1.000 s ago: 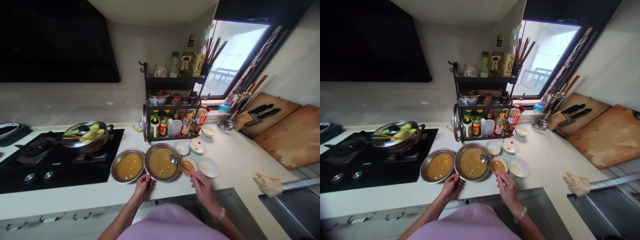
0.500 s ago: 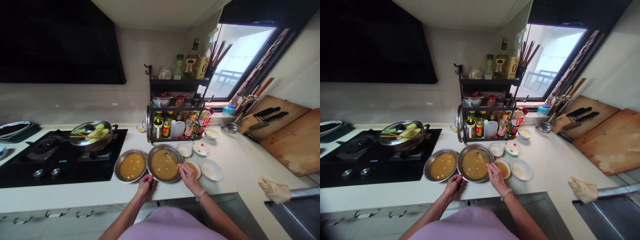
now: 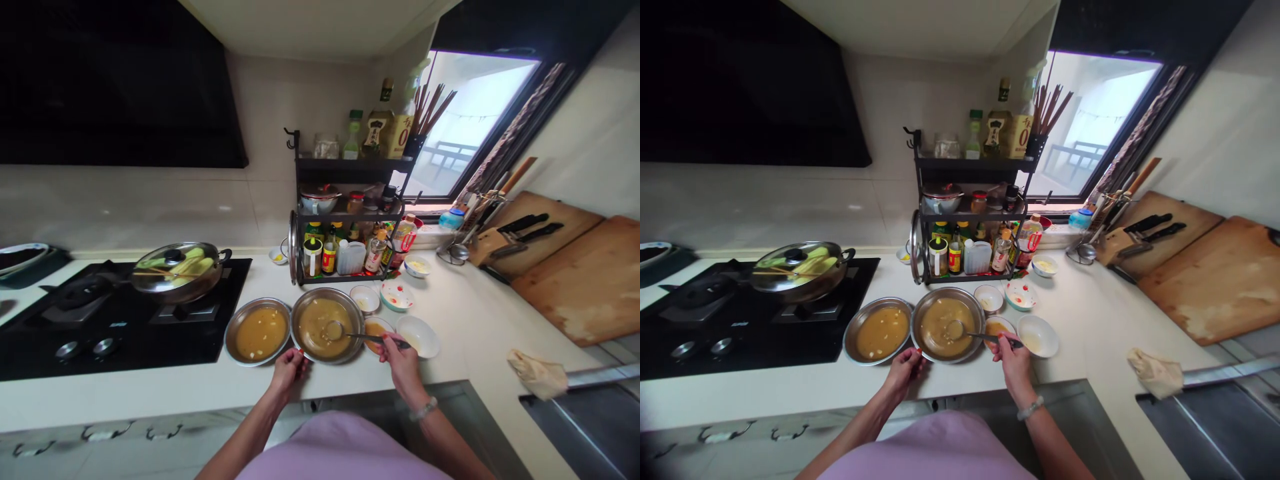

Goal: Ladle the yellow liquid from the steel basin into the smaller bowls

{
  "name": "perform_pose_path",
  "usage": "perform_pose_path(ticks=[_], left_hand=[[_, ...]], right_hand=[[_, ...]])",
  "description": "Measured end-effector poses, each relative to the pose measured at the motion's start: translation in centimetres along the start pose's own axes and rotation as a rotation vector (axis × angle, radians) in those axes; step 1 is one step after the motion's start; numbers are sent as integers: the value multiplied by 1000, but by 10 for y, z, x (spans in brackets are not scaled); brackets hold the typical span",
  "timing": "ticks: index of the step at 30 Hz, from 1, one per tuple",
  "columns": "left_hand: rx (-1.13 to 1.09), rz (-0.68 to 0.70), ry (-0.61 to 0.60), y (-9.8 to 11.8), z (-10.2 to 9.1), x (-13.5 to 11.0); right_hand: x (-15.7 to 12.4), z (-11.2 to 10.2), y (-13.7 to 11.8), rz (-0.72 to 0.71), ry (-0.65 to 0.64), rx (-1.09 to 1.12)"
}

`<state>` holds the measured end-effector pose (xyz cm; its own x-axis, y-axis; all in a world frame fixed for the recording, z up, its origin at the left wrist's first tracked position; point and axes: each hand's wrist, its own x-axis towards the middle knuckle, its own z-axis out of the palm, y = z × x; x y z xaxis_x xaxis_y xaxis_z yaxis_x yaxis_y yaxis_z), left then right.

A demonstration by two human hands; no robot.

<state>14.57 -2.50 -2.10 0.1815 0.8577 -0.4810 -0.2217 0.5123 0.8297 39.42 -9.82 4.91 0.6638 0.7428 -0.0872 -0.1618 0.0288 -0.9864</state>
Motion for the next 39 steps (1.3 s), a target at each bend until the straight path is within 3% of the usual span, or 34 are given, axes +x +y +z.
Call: perform_pose_path(ticks=[8, 16, 23, 29, 34, 39], left_hand=[[7, 17, -5, -1, -1, 0], [15, 3, 8, 1, 0, -1], [11, 3, -2, 2, 0, -2], [25, -2, 1, 3, 0, -2], [42, -6, -2, 0, -3, 1], [47, -2, -11, 0, -3, 1]], right_hand=[[-8, -9, -18, -55, 27, 20], [-10, -20, -32, -7, 67, 81], [-6, -52, -42, -25, 163, 72], [-5, -84, -47, -147, 238, -122], [-13, -96, -41, -237, 185, -360], [-27, -94, -44, -413, 16, -518]])
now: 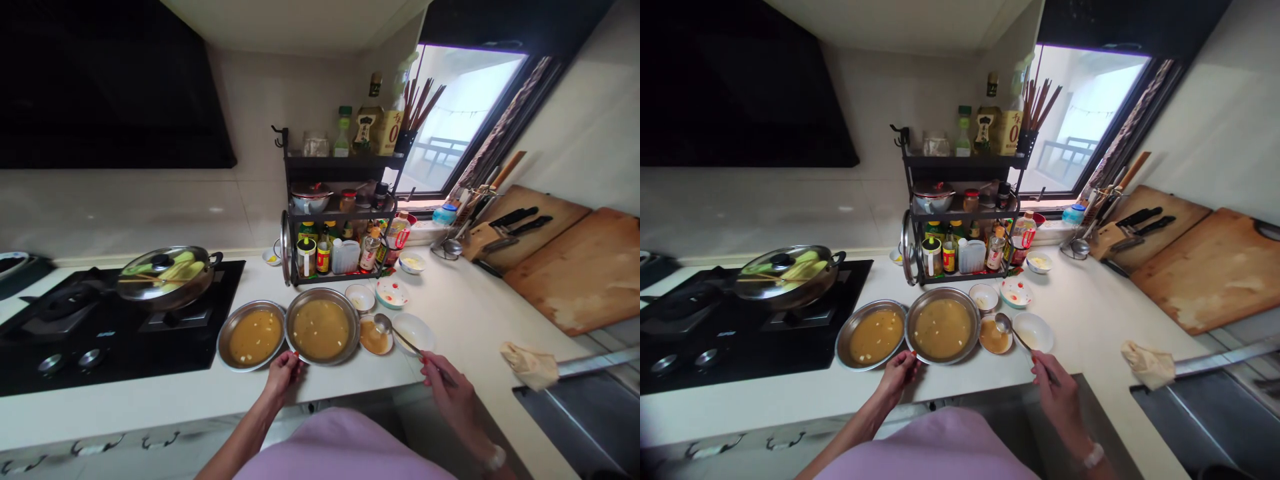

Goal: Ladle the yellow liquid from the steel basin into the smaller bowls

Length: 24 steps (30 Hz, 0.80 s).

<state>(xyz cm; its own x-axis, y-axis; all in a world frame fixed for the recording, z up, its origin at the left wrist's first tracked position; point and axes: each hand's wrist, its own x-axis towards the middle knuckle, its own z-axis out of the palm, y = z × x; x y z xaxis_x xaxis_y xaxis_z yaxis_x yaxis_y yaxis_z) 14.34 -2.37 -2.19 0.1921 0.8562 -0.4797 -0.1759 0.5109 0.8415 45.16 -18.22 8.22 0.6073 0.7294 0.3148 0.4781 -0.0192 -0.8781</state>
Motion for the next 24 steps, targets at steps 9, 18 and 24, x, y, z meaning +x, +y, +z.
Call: perform_pose_path(ticks=[9, 18, 24], left_hand=[[-12, 4, 5, 5, 4, -5], [1, 6, 8, 4, 4, -5], [-18, 1, 10, 3, 3, -4]], right_hand=[[-7, 39, -13, -129, -159, 67], [-13, 100, -22, -300, -381, -5], [0, 103, -9, -349, -370, -23]])
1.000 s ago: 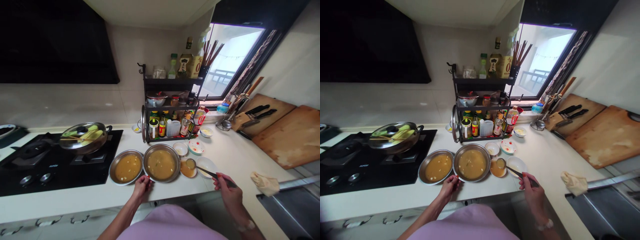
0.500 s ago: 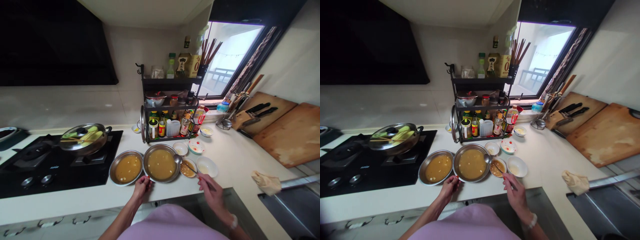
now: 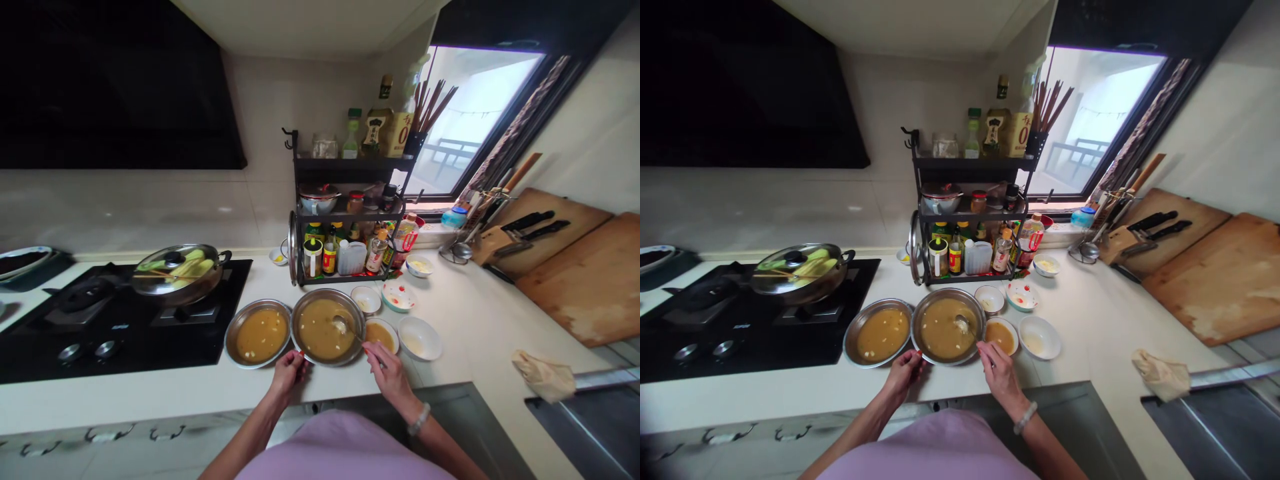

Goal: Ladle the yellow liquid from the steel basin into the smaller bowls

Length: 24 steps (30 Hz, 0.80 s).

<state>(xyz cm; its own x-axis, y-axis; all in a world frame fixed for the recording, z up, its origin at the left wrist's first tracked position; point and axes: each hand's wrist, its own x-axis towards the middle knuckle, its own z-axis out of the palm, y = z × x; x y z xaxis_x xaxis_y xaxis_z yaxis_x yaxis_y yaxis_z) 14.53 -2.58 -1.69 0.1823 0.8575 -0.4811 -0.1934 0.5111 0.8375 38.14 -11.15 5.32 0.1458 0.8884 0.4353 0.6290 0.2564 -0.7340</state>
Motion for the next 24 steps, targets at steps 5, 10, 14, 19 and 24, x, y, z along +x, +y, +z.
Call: perform_pose_path(ticks=[5, 10, 14, 19, 24], left_hand=[[-5, 1, -9, -2, -1, 2], [-17, -7, -1, 0, 0, 1], [-17, -9, 13, 1, 1, -1], [-9, 3, 6, 1, 1, -1], [-19, 5, -3, 0, 0, 0]], right_hand=[[-5, 3, 6, 122, 33, 69], [-6, 3, 11, 426, 204, 267], [0, -2, 12, 551, 362, 457], [2, -9, 5, 616, 440, 560], [2, -19, 0, 634, 479, 621]])
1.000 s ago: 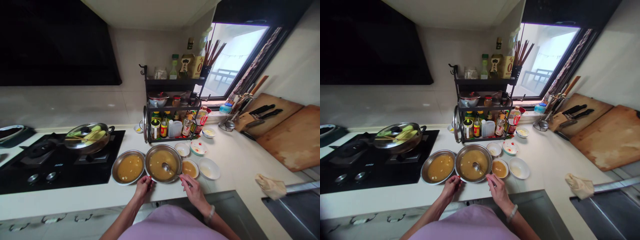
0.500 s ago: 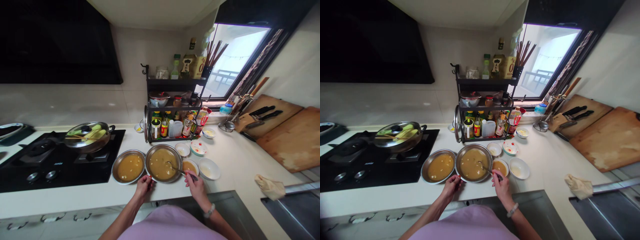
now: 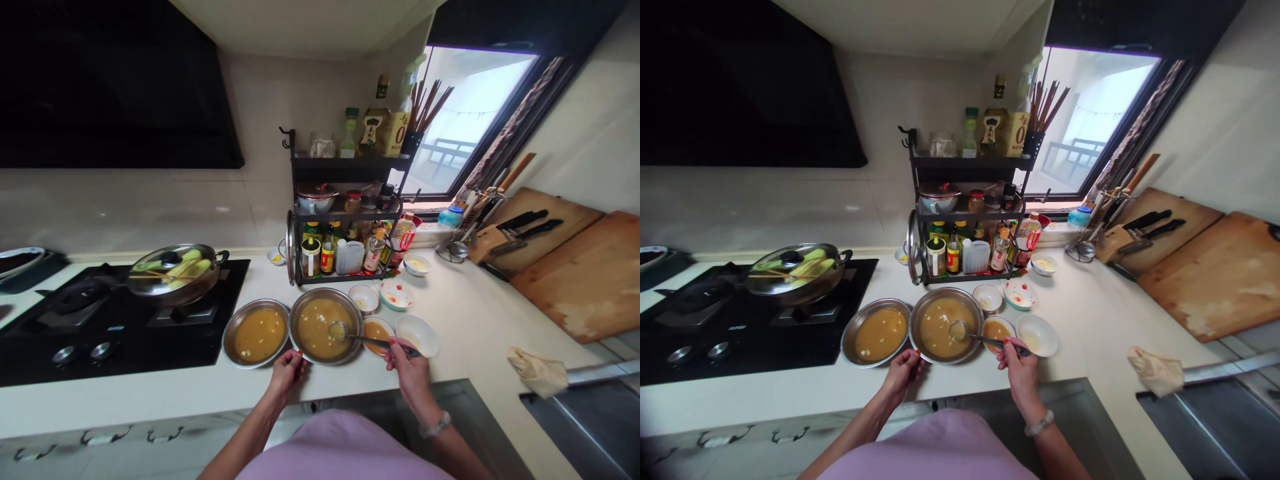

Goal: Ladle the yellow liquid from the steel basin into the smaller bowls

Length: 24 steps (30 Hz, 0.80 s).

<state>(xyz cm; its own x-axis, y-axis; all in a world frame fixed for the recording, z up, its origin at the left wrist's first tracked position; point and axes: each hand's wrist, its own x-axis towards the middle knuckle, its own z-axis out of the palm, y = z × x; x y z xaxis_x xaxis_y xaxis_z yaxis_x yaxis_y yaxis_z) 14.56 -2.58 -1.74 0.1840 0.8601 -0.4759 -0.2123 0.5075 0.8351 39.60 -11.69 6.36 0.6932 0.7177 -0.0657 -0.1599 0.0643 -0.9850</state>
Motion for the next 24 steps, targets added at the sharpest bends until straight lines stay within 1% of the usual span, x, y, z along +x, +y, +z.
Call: perform_pose_path(ticks=[7, 13, 16, 19, 24], left_hand=[[-8, -9, 13, 2, 0, -2], [7, -2, 2, 0, -1, 0], [11, 6, -2, -1, -2, 2], [4, -2, -8, -2, -3, 2], [-8, -24, -7, -2, -3, 2]], right_hand=[[3, -14, -19, 17, 52, 47], [8, -44, -32, -38, 143, 11], [9, -60, -33, -108, 175, -76], [8, -73, -30, -155, 183, -217], [0, -85, -20, -248, 113, -445]])
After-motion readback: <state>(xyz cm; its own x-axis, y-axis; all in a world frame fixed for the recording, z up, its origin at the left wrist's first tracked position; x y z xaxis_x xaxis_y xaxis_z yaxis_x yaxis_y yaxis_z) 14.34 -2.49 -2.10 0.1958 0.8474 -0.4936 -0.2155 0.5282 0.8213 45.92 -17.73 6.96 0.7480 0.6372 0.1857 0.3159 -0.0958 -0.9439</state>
